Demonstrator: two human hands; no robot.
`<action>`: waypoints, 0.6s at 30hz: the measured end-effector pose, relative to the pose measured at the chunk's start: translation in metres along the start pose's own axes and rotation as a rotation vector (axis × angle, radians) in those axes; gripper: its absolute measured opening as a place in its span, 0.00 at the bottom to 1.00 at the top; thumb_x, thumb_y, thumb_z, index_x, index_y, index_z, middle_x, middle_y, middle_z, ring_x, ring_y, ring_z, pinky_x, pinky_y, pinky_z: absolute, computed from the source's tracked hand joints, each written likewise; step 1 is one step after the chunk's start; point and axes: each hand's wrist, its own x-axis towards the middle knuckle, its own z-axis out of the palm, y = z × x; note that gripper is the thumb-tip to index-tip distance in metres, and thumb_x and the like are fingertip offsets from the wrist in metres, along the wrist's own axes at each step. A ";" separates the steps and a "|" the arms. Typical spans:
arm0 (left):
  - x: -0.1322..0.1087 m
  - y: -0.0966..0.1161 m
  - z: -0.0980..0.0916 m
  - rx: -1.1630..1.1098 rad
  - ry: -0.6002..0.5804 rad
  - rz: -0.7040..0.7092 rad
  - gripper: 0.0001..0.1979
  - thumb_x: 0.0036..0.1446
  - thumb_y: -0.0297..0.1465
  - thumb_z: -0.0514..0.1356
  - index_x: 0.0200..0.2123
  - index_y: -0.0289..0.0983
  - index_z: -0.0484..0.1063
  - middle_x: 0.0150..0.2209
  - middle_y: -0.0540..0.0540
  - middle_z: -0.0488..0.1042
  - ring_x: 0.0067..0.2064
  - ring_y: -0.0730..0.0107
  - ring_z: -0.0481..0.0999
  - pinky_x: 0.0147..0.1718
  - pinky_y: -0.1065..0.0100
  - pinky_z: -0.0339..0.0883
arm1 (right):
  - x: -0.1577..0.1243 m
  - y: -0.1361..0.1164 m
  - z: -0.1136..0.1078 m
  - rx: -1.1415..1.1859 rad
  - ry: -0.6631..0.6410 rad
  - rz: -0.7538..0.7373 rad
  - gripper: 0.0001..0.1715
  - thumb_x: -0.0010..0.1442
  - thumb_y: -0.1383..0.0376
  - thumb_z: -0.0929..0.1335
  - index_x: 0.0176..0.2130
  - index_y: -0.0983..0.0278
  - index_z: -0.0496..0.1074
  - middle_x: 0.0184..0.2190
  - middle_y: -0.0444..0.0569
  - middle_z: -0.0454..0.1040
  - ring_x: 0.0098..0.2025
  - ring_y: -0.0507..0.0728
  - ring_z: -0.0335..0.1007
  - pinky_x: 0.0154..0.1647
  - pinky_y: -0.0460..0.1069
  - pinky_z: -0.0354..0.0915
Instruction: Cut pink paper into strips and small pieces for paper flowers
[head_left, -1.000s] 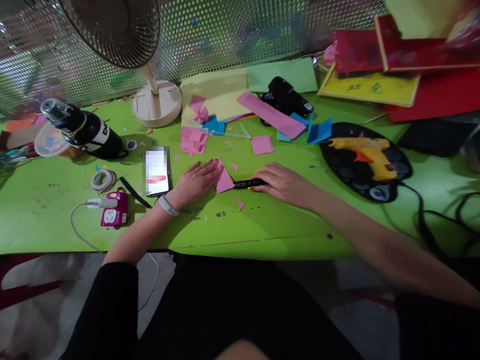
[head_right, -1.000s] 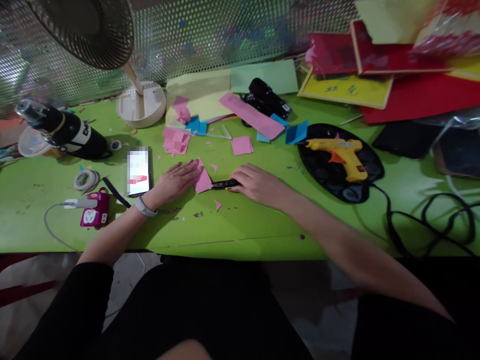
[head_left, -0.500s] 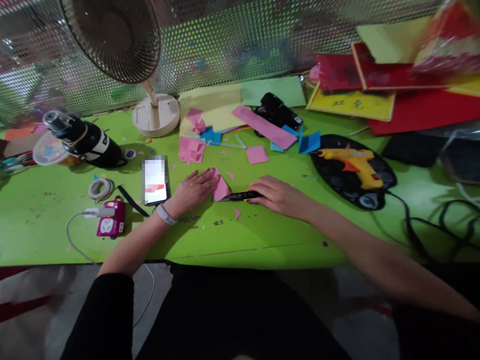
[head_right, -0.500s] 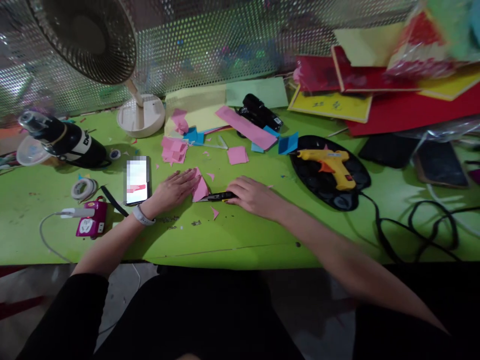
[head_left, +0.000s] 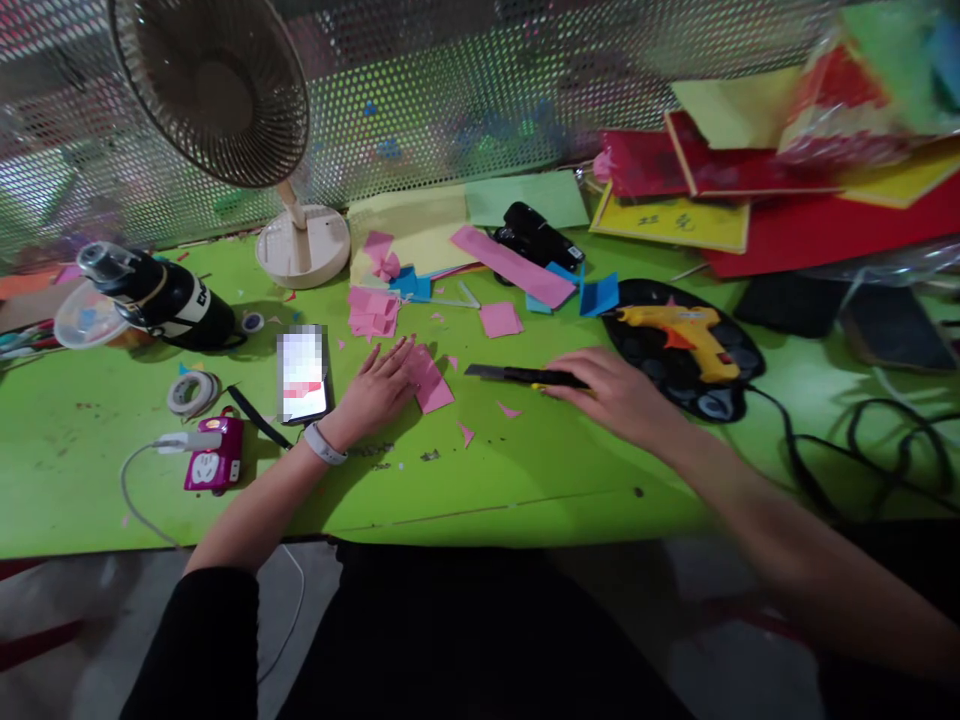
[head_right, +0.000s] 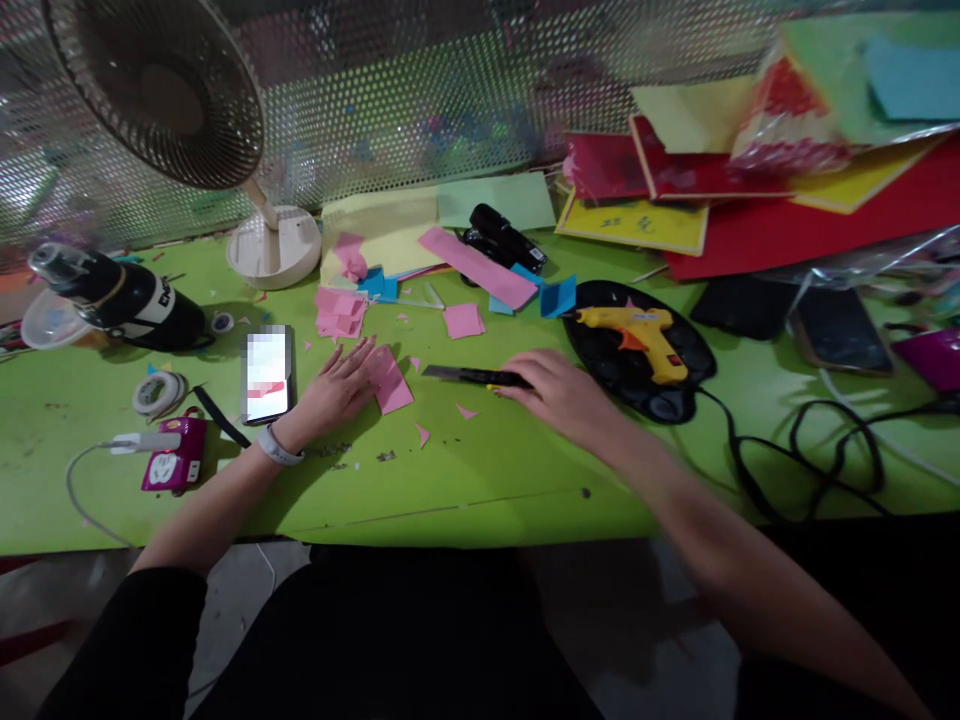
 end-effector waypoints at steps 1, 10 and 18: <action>0.000 0.000 -0.001 0.011 0.031 -0.004 0.27 0.71 0.33 0.55 0.71 0.41 0.60 0.74 0.40 0.56 0.75 0.49 0.52 0.74 0.39 0.38 | -0.004 0.008 -0.001 -0.052 0.050 0.016 0.21 0.73 0.51 0.62 0.50 0.59 0.77 0.47 0.57 0.78 0.50 0.67 0.75 0.52 0.65 0.72; -0.005 -0.001 -0.003 -0.016 0.224 -0.046 0.22 0.72 0.33 0.55 0.65 0.33 0.67 0.65 0.34 0.70 0.63 0.52 0.74 0.60 0.47 0.74 | 0.024 -0.018 0.016 -0.367 0.123 -0.339 0.18 0.70 0.64 0.68 0.55 0.70 0.77 0.51 0.62 0.80 0.51 0.66 0.78 0.56 0.65 0.73; -0.007 -0.005 -0.004 -0.129 0.331 0.011 0.19 0.69 0.31 0.58 0.61 0.37 0.70 0.60 0.36 0.75 0.60 0.55 0.77 0.58 0.47 0.76 | 0.085 -0.074 0.067 -0.403 -0.108 -0.715 0.26 0.64 0.83 0.65 0.56 0.67 0.76 0.54 0.53 0.80 0.54 0.58 0.78 0.61 0.58 0.73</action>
